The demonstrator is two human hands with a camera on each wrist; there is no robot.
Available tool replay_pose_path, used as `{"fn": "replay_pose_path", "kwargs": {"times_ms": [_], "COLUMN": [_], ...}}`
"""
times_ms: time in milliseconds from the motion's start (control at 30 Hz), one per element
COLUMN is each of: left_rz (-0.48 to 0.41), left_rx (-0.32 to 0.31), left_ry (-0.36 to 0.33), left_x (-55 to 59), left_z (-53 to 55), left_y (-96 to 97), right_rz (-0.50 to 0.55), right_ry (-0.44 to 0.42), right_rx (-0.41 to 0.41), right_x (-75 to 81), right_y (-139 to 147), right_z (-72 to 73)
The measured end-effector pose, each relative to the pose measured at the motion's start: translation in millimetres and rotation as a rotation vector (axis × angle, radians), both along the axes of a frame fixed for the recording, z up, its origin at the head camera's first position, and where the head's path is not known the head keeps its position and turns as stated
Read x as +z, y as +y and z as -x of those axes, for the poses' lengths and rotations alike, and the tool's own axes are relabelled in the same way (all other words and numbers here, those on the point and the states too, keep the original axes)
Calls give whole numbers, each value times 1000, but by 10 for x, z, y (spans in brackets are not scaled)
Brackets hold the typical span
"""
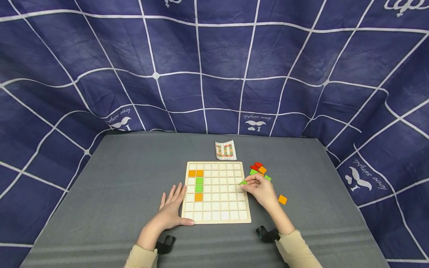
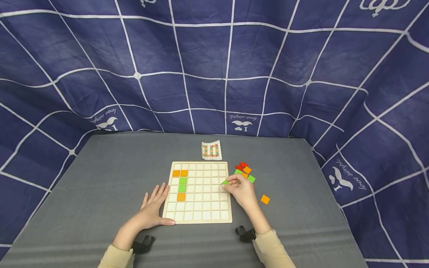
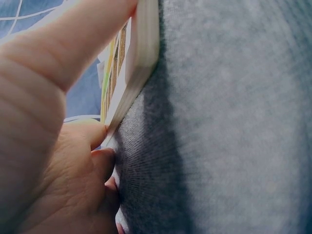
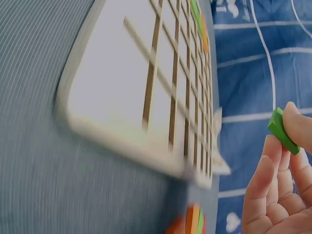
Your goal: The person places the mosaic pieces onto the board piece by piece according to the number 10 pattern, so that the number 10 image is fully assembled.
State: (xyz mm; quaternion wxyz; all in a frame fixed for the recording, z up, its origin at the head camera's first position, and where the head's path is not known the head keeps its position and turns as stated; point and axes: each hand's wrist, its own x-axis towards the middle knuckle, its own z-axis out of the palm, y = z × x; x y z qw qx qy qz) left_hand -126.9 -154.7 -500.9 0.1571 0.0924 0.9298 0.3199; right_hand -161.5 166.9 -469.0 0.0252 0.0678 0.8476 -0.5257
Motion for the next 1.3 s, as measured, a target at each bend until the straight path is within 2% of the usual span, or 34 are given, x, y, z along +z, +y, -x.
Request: {"fn": "replay_pose_path", "kwargs": {"times_ms": [200, 600, 833, 1033, 1300], "left_rz": [8, 36, 25, 21, 24], "left_rx": [6, 11, 1, -17, -12], "left_ry": [-4, -16, -17, -10, -14], "left_x": [3, 14, 10, 10, 13], "left_z": [-3, 13, 14, 26, 23], "left_y": [6, 19, 9, 3, -7], "right_rz": [88, 120, 49, -14, -171], "right_ry": [5, 10, 53, 49, 121], "right_rx": [78, 283, 370, 420, 472], "right_x": [-15, -138, -195, -248, -251], "right_y": [-340, -852, -1013, -1104, -1205], "right_z": [19, -20, -76, -117, -127]}}
